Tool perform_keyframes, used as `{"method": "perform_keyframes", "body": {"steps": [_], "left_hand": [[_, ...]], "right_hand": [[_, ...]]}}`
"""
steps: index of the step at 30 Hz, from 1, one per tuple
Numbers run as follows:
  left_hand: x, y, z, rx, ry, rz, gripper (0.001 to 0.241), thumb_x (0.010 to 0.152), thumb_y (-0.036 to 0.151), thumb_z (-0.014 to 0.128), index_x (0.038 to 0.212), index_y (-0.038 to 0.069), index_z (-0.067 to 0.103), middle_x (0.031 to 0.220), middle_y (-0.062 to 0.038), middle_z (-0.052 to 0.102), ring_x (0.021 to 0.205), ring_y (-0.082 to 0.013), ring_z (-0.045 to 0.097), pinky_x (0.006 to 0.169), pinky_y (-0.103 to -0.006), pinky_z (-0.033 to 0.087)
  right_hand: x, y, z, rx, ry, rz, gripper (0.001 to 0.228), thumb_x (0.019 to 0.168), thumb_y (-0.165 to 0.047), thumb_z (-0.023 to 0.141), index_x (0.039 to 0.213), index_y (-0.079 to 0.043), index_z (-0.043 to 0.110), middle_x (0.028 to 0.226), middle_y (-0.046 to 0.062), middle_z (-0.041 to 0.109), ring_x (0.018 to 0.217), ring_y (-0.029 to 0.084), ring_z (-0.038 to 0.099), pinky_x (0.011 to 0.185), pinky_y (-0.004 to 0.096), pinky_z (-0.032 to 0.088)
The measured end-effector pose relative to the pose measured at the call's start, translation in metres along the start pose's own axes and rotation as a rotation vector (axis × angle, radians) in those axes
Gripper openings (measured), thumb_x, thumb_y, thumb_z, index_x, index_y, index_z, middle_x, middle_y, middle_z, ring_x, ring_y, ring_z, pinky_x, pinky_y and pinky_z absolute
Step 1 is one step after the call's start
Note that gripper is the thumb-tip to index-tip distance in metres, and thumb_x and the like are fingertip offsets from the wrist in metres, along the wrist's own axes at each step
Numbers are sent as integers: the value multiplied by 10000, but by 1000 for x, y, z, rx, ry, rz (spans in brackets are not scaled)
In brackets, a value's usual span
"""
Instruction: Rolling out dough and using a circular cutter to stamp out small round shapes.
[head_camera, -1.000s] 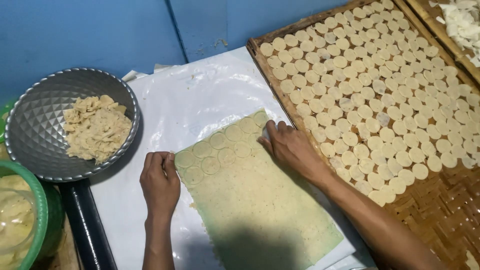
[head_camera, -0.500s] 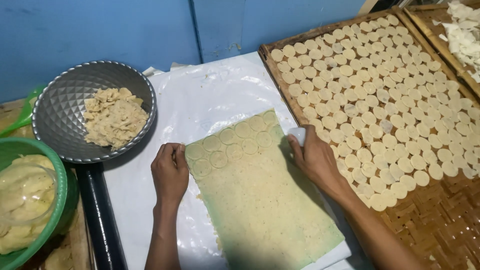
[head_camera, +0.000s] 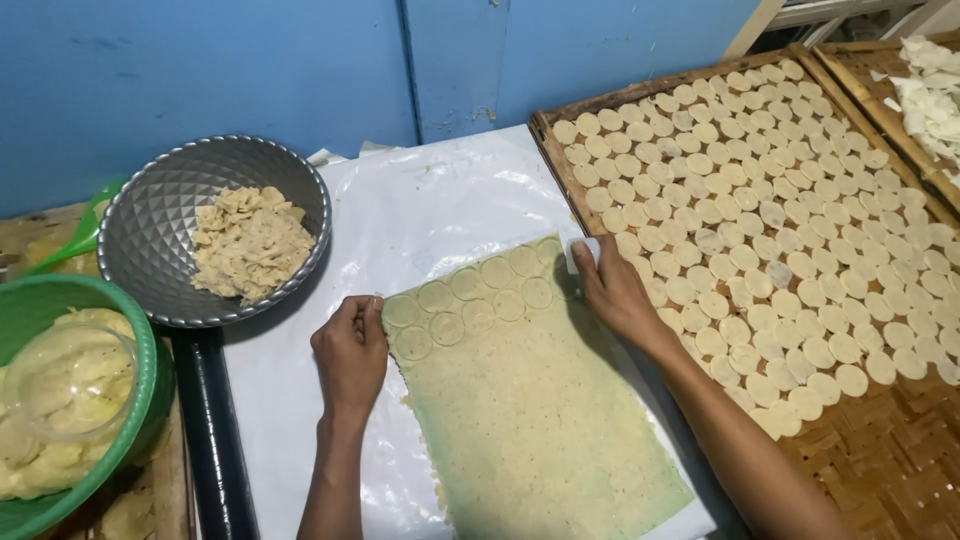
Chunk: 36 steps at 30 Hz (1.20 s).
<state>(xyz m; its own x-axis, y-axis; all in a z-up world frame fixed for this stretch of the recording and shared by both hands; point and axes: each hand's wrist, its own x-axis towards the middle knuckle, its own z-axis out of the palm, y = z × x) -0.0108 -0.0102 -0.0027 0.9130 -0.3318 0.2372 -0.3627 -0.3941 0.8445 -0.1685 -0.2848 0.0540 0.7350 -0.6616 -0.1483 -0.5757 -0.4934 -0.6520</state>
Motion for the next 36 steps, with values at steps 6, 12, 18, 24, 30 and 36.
{"method": "perform_keyframes", "body": {"steps": [6,12,18,24,30,36], "left_hand": [[0,-6,9,31,26,-4,171,1045,110,622,913,59,719,588,-116,618,601,-273,607,640,-418,508],[1,-9,9,52,12,30,165,1059,105,612,940,30,697,627,-154,603,659,-355,645,666,-464,510],[1,-11,10,29,5,31,161,1051,80,615,926,27,702,625,-141,607,652,-316,642,659,-433,511],[1,-8,10,34,-11,21,166,1051,67,613,923,20,708,632,-138,608,646,-286,631,650,-425,509],[2,-8,10,32,-20,36,163,1053,59,611,931,13,709,636,-149,604,641,-286,623,636,-430,505],[0,-6,9,40,-18,54,161,1054,58,607,932,9,700,630,-132,610,650,-299,646,650,-425,513]], "right_hand": [[-12,-12,-13,-129,33,-70,485,1070,-466,399,1270,-30,473,1005,333,642,985,559,656,801,637,480],[-24,4,-12,-462,-19,-282,425,1008,-349,540,1287,-30,516,1023,240,598,975,496,672,805,602,558],[-16,7,-6,-570,-121,-338,427,1000,-358,546,1322,-84,485,1023,169,534,971,434,654,773,557,571],[-7,10,-6,-606,-142,-348,418,1014,-384,502,1319,-99,477,1003,161,519,960,422,644,770,549,564],[7,30,13,-753,-141,-371,445,1047,-466,397,1260,-86,486,934,142,586,884,365,703,724,525,585],[-2,17,14,-803,-108,-336,390,1047,-427,376,1162,-70,484,889,181,649,807,414,739,675,554,578]]}}
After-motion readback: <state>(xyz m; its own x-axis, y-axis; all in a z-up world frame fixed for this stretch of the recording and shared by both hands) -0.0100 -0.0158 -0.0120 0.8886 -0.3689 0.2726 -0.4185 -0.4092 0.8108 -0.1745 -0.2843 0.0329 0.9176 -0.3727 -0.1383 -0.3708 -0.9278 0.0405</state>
